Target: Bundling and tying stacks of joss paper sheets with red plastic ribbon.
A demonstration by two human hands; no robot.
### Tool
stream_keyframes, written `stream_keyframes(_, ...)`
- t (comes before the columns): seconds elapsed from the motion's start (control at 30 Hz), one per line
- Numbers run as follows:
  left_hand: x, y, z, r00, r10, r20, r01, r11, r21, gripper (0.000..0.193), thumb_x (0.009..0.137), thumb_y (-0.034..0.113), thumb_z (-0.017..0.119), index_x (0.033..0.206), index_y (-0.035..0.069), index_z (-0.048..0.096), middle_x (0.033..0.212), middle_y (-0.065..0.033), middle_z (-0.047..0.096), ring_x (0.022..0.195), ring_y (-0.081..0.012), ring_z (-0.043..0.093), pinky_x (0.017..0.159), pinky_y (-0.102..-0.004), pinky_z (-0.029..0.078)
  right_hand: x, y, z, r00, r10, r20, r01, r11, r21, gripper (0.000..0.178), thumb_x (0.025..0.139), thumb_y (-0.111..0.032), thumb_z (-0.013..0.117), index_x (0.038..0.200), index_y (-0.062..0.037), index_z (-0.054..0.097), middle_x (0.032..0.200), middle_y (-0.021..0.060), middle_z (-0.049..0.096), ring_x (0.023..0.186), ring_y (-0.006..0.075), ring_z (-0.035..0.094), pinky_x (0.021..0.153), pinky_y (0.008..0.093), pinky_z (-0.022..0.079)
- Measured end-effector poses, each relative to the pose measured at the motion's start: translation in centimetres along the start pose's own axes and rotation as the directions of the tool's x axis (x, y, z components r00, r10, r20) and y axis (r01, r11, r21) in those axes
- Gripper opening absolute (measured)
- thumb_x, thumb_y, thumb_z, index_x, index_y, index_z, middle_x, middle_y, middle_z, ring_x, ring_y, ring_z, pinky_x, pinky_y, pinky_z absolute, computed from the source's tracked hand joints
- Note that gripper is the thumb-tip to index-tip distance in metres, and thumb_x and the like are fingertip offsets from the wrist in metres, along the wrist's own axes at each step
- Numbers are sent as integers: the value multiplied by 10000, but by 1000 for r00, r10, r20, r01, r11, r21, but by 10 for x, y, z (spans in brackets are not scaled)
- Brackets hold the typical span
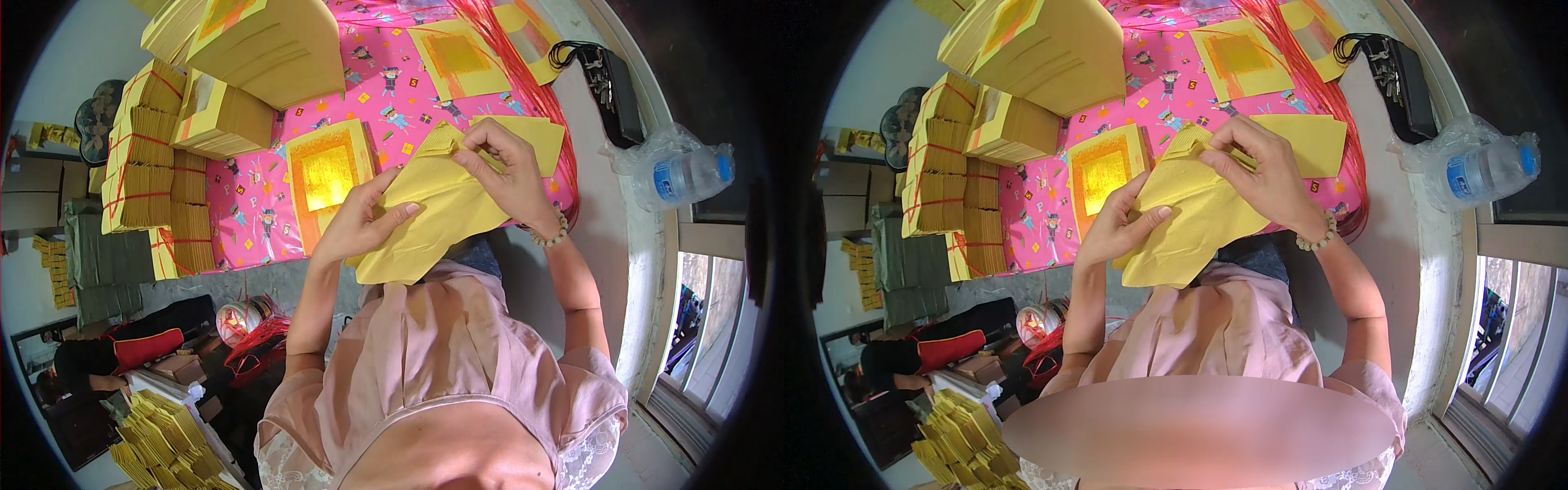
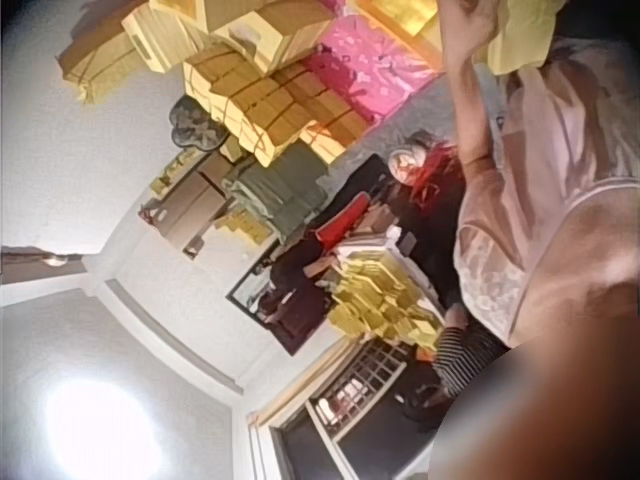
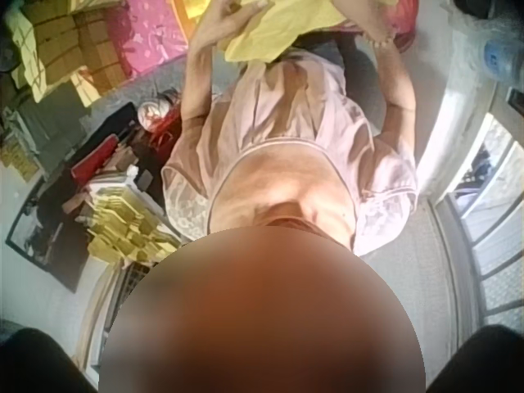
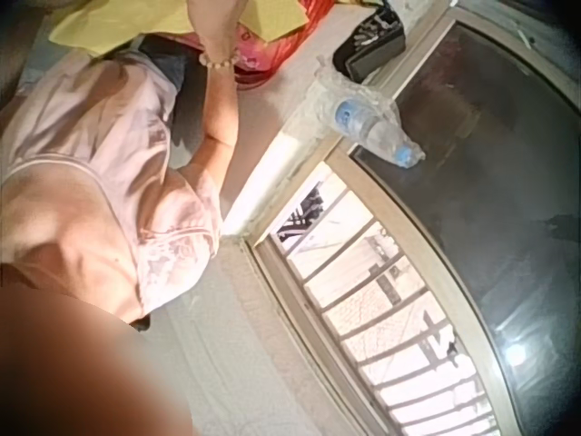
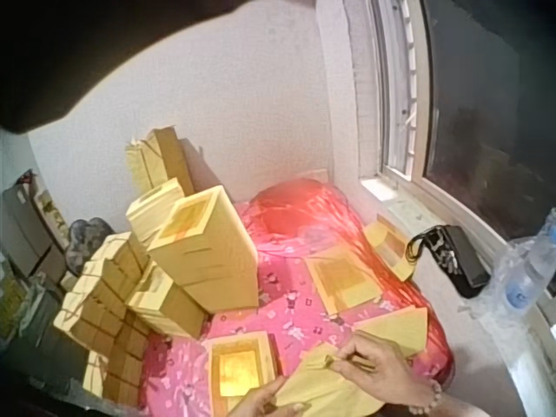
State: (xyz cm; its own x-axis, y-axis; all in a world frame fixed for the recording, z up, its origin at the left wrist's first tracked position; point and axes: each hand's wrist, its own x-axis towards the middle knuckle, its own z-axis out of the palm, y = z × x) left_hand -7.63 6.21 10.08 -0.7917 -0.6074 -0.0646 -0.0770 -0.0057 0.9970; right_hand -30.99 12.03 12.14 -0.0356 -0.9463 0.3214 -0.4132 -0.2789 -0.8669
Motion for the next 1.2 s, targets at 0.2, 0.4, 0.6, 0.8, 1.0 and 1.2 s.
stream_keyframes(0.2, 2, 1, 3, 999, 31, -36, -33, 998, -52, 426, 936, 153, 643, 1310, -4, 515, 1090, -70, 655, 980, -109, 585, 855, -285, 479, 1, 7, 0, 992, 119, 43, -123, 986, 110, 114, 930, -54, 636, 917, 3, 537, 843, -22, 509, 789, 31, 476, 706, 203, 412)
stream_keyframes(0.4, 15, -4, 0, 987, 45, -156, -26, 993, 118, 385, 871, 176, 715, 1170, -40, 604, 979, -67, 685, 896, -103, 611, 803, -288, 504, 5, 21, 3, 991, 132, -18, -129, 985, 111, 136, 953, -94, 609, 902, -17, 509, 798, -23, 497, 739, 40, 471, 673, 212, 419)
stream_keyframes(0.6, 41, -11, -20, 994, -68, 91, 63, 996, 59, 398, 818, 197, 772, 1126, -20, 644, 945, -56, 699, 864, -96, 625, 764, -274, 509, 8, 41, -5, 988, 152, 18, -152, 958, 244, 114, 969, -66, 569, 910, -61, 472, 815, -59, 412, 748, 17, 405, 671, 185, 356)
stream_keyframes(0.8, 56, -15, -15, 992, -18, 128, 1, 992, 130, 475, 766, 219, 808, 1143, -12, 637, 975, -81, 703, 887, -150, 644, 811, -308, 505, 4, 63, -18, 976, 214, 29, -215, 953, 214, 123, 969, -80, 576, 913, -74, 467, 800, -62, 426, 735, 14, 402, 664, 183, 350)
stream_keyframes(1.0, 68, -6, -5, 989, 32, 141, -62, 975, 212, 496, 714, 227, 824, 1113, -6, 643, 970, -149, 710, 895, -253, 680, 811, -359, 510, -3, 76, -31, 939, 332, 88, -341, 867, 363, 137, 973, -122, 591, 1061, -50, 514, 919, -20, 583, 857, 21, 515, 762, 186, 413)
stream_keyframes(1.2, 73, 7, -6, 978, 32, 208, -76, 975, 210, 542, 707, 239, 826, 1148, -4, 626, 998, -162, 704, 922, -275, 676, 817, -366, 509, -12, 74, -42, 858, 468, 212, -512, 747, 423, 385, 962, -164, 616, 1303, -9, 528, 1121, 44, 656, 981, 72, 601, 858, 219, 472)
